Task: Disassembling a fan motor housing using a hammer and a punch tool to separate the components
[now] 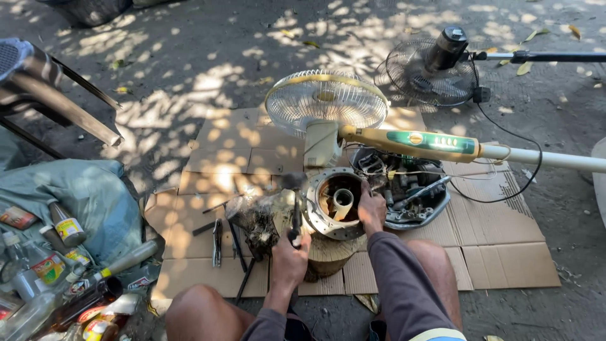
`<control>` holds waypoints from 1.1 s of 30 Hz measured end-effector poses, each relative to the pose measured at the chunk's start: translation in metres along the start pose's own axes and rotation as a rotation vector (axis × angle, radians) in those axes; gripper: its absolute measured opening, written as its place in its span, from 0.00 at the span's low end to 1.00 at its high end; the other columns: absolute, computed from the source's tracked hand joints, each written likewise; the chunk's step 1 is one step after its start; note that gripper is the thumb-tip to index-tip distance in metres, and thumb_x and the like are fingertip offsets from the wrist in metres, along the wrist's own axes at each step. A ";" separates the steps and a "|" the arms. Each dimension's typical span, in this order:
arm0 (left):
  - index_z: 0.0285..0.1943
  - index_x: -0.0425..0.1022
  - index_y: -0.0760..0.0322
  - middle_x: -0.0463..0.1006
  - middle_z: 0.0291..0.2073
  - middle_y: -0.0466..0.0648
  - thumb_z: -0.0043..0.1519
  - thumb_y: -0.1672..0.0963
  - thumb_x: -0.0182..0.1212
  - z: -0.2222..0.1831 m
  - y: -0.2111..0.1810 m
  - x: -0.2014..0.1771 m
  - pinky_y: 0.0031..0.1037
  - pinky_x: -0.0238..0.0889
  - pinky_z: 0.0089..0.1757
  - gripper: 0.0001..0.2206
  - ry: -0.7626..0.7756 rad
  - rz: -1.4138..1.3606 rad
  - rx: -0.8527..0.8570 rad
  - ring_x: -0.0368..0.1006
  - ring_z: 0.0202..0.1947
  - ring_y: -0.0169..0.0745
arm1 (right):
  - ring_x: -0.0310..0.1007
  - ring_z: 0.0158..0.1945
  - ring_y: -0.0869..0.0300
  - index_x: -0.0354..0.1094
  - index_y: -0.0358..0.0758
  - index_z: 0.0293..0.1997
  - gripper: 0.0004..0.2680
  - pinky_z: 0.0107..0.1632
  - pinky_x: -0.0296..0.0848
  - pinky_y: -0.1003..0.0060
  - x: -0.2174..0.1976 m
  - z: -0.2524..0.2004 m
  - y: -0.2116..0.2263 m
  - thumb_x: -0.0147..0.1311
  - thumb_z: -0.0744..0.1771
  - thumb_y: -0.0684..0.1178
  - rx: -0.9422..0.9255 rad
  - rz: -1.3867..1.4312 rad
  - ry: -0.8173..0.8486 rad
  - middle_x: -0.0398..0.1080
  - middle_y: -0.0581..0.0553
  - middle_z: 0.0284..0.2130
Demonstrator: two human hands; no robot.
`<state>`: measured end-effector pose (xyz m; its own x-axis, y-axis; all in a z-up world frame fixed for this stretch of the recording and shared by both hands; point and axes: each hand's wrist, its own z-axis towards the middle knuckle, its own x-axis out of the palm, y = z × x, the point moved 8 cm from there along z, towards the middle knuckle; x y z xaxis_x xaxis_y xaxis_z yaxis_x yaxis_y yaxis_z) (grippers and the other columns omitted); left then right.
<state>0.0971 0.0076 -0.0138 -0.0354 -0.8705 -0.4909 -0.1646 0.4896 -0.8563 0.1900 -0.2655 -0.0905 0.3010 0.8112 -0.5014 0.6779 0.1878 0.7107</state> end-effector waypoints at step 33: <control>0.49 0.73 0.63 0.75 0.26 0.41 0.67 0.48 0.52 0.000 0.051 0.021 0.24 0.64 0.16 0.16 -0.082 -0.009 -0.117 0.67 0.16 0.32 | 0.76 0.51 0.43 0.72 0.36 0.59 0.32 0.53 0.73 0.50 -0.009 0.012 0.018 0.37 0.66 0.78 -0.114 -0.123 0.085 0.75 0.32 0.51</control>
<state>0.0875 0.0143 -0.0680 0.0459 -0.8653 -0.4991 -0.2783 0.4687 -0.8384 0.2078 -0.2759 -0.0796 0.1594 0.8214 -0.5476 0.6240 0.3460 0.7006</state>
